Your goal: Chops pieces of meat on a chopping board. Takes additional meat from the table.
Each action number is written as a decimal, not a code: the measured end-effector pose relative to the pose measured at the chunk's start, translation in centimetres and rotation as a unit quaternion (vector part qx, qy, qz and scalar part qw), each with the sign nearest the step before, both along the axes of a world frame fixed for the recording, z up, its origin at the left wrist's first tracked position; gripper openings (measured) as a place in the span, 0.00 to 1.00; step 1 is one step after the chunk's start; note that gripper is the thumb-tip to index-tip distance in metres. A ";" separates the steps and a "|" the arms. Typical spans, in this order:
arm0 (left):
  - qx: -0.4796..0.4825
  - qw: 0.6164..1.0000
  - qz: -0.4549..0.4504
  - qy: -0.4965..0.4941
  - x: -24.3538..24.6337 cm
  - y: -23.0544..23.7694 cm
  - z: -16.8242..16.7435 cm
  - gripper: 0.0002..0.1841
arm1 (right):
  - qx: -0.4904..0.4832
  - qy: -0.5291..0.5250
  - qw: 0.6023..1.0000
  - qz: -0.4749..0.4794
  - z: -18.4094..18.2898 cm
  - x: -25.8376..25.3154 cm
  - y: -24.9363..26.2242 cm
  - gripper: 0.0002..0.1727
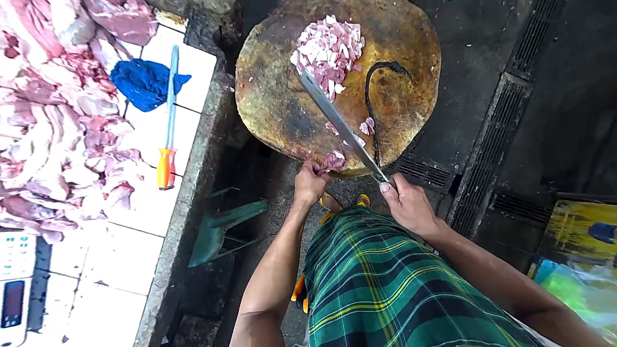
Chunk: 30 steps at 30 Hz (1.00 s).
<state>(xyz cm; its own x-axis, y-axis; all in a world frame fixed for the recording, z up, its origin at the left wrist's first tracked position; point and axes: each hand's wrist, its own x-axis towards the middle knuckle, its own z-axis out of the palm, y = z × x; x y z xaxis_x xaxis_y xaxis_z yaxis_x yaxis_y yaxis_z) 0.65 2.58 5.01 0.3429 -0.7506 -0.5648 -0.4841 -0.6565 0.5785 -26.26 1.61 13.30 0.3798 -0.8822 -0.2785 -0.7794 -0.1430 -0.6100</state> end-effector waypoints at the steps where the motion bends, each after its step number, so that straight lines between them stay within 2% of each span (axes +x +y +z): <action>1: 0.000 1.000 -0.002 -0.006 -0.1 0.0 0.0 0.17 | -0.005 -0.020 1.000 0.011 -0.5 0.1 0.3 0.31; 2: -0.003 1.000 -0.007 -0.011 -0.1 0.0 0.1 0.16 | 0.014 -0.013 0.999 0.029 -1.5 0.1 0.4 0.31; 4: -0.018 1.000 -0.012 0.001 -0.5 -0.5 1.1 0.15 | 0.089 0.070 0.992 0.057 -3.1 0.0 0.0 0.34; 6: -0.051 0.997 -0.003 0.049 -0.9 -1.4 2.7 0.13 | 0.133 0.122 0.983 0.038 -3.2 -0.4 -0.6 0.37; 8: -0.098 0.990 -0.006 0.106 -1.3 -2.7 4.4 0.13 | 0.147 0.125 0.981 -0.008 -2.6 -1.3 -1.2 0.38; 10: -0.136 0.986 -0.085 0.040 -1.2 -4.2 4.1 0.13 | 0.145 0.117 0.981 -0.050 -1.9 -2.2 -1.5 0.37; 12: -0.145 0.971 -0.180 -0.061 -0.6 -5.3 1.5 0.17 | 0.117 0.107 0.985 -0.068 -0.8 -2.6 -1.6 0.35; 14: -0.133 0.955 -0.240 -0.111 0.0 -5.1 -1.4 0.20 | 0.064 0.077 0.993 -0.068 0.6 -2.3 -1.0 0.33; 17: -0.123 0.963 -0.207 -0.117 -0.3 -4.1 -2.1 0.21 | -0.039 -0.016 0.998 -0.053 1.1 -1.2 0.3 0.31; 19: -0.126 0.970 -0.170 -0.115 -0.7 -3.5 -1.5 0.19 | -0.049 -0.028 0.998 -0.031 -0.9 -0.9 0.8 0.34; 21: -0.132 0.970 -0.157 -0.133 -0.9 -3.1 -1.3 0.18 | 0.030 0.056 0.998 -0.003 -3.0 -0.9 0.4 0.35; 22: -0.130 0.968 -0.153 -0.148 -1.1 -3.0 -1.1 0.17 | 0.093 0.106 0.990 0.004 -3.2 -0.9 -0.4 0.36; 24: -0.136 0.962 -0.158 -0.176 -1.2 -2.6 -1.5 0.14 | 0.136 0.140 0.981 -0.010 -2.3 -0.8 -1.1 0.36; 27: -0.136 0.961 -0.163 -0.175 -0.9 -2.0 -1.8 0.13 | 0.070 0.081 0.993 -0.041 0.2 -0.8 -0.4 0.33; 30: -0.109 0.972 -0.138 -0.158 -0.9 -2.1 -1.9 0.15 | -0.027 -0.013 0.999 -0.038 -0.5 -0.2 0.4 0.31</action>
